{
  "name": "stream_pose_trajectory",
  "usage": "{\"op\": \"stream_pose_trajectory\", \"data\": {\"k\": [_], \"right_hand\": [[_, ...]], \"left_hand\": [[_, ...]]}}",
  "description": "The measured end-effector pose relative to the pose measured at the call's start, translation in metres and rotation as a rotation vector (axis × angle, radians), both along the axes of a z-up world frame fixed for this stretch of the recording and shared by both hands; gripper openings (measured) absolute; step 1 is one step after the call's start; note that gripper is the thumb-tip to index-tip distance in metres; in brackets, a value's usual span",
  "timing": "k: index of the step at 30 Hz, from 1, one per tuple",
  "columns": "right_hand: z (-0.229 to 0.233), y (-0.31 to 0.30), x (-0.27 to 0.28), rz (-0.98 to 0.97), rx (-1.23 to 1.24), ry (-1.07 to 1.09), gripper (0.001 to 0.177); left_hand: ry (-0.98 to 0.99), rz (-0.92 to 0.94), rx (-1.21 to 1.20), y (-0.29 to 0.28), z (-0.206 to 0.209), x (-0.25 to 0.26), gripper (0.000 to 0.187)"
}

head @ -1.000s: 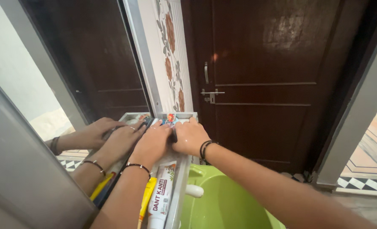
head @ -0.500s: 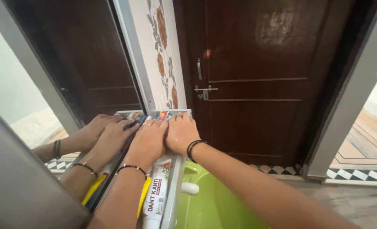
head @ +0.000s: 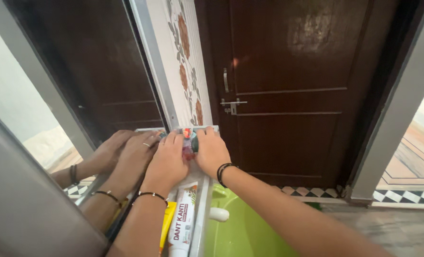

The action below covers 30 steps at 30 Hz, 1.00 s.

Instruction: The person organizes items in a bathroom by repeatedly picking up small objects from a wall-mounted shelf, placing them on the mirror, and then returning them to the shelf. They also handle a blue mesh bag and a hair clip, moving them between the floor and the shelf area.

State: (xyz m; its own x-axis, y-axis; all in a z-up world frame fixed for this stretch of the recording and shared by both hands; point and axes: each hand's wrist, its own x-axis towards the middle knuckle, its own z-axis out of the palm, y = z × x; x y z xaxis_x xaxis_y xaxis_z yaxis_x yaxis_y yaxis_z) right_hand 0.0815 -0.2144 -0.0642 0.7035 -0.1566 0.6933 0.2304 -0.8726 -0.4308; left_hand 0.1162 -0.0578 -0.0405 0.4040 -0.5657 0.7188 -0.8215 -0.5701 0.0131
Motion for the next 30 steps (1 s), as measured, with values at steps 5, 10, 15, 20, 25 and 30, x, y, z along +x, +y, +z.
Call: {"op": "stream_pose_trajectory", "data": {"k": [5,10,15,20,25,30], "right_hand": [[0.005,-0.004,0.011,-0.059,-0.107,0.052,0.022],[0.011,0.003,0.005,-0.013,-0.225,-0.239,0.018],[0.016,0.003,0.003,0.089,-0.215,-0.03,0.014],[0.01,0.004,0.01,0.078,-0.254,-0.037,0.014],[0.01,0.003,0.012,0.149,-0.306,-0.088,0.013],[0.018,0.003,0.007,0.164,-0.247,0.043,0.015]], "left_hand": [[0.152,0.054,0.039,0.003,-0.013,0.017,0.049],[0.049,0.018,0.054,0.004,-0.02,0.029,0.05],[0.04,0.014,-0.039,0.003,-0.011,0.018,0.05],[0.057,0.135,0.104,0.003,-0.009,0.015,0.029],[0.13,0.165,0.094,0.002,-0.018,0.024,0.045],[0.119,0.106,0.112,-0.002,-0.023,0.031,0.06]]}}
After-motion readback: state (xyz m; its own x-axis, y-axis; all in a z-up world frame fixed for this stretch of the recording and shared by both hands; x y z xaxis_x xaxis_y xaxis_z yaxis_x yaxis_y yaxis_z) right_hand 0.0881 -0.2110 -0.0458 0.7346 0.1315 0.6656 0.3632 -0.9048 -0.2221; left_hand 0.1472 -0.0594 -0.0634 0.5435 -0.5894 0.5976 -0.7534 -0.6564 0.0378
